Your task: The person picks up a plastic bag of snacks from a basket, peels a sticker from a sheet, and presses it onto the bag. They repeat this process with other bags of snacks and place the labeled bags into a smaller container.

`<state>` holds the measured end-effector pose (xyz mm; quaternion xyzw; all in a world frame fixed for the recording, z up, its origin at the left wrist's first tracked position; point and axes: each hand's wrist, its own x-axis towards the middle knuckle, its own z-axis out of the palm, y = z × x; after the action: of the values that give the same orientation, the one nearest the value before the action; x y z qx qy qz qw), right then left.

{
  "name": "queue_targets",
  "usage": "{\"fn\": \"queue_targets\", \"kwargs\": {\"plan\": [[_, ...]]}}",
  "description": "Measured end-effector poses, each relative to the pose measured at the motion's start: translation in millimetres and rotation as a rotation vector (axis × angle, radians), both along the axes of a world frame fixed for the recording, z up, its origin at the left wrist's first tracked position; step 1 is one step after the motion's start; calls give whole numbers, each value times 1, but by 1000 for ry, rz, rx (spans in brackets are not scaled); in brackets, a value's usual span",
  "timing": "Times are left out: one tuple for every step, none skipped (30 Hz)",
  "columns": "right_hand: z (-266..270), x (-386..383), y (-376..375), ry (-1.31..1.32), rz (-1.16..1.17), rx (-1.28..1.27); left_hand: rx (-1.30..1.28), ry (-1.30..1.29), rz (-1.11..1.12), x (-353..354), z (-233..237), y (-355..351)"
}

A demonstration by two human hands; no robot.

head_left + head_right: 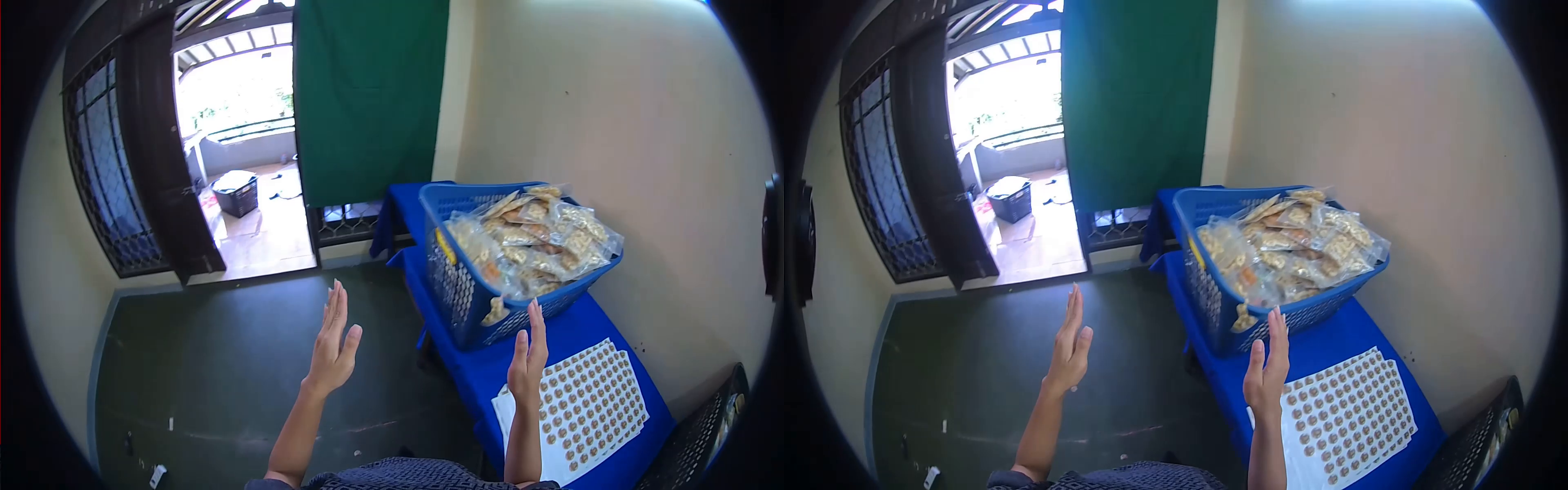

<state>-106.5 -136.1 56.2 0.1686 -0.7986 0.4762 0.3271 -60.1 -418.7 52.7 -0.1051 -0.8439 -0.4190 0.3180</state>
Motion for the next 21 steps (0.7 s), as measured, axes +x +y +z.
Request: {"fn": "queue_targets", "kwargs": {"plan": [[2, -9, 3, 12, -7, -15, 1, 3, -17, -15, 0, 8], [2, -18, 8, 13, -24, -17, 9, -4, -60, -29, -1, 16], [1, -26, 12, 11, -31, -13, 14, -13, -103, -42, -1, 22], [0, -32, 16, 7, -40, -10, 8, -18, -121, -52, -2, 27], [1, -36, 19, -8, -54, -4, -1, -40, -153, -62, -3, 32], [2, -41, 22, -11, -74, -6, -8, -59, -186, -73, -4, 37], [3, -46, 26, -18, -83, 0, -8, -59, -207, -84, -4, 41], [3, -51, 30, -25, -91, 6, -7, -45, -225, -94, -3, 44], [2, -56, 35, -20, -102, 16, -7, -32, -245, -105, -2, 47], [2, -60, 38, -23, -124, 14, -8, -35, -267, -116, 0, 52], [2, -63, 41, -16, -157, 34, -10, -18, -300, -128, 3, 56], [3, -66, 44, -4, -190, 54, -12, 3, -334, -140, 6, 60], [3, -69, 46, -4, -219, 65, -29, 20, -361, -156, 6, 63], [4, -73, 49, 7, -247, 61, -35, 32, -389, -170, 12, 67], [5, -77, 52, 24, -253, 79, -66, 54, -432, -185, 18, 70], [6, -81, 55, 44, -262, 97, -97, 81, -476, -201, 25, 74], [8, -85, 56, 55, -295, 98, -116, 101, -506, -217, 30, 78], [9, -88, 58, 78, -328, 93, -123, 127, -537, -233, 37, 80], [11, -93, 59, 77, -355, 95, -195, 144, -571, -250, 46, 83], [12, -96, 59, 72, -382, 96, -266, 160, -602, -265, 54, 86], [13, -99, 57, 72, -413, 85, -294, 179, -609, -278, 63, 92]]}}
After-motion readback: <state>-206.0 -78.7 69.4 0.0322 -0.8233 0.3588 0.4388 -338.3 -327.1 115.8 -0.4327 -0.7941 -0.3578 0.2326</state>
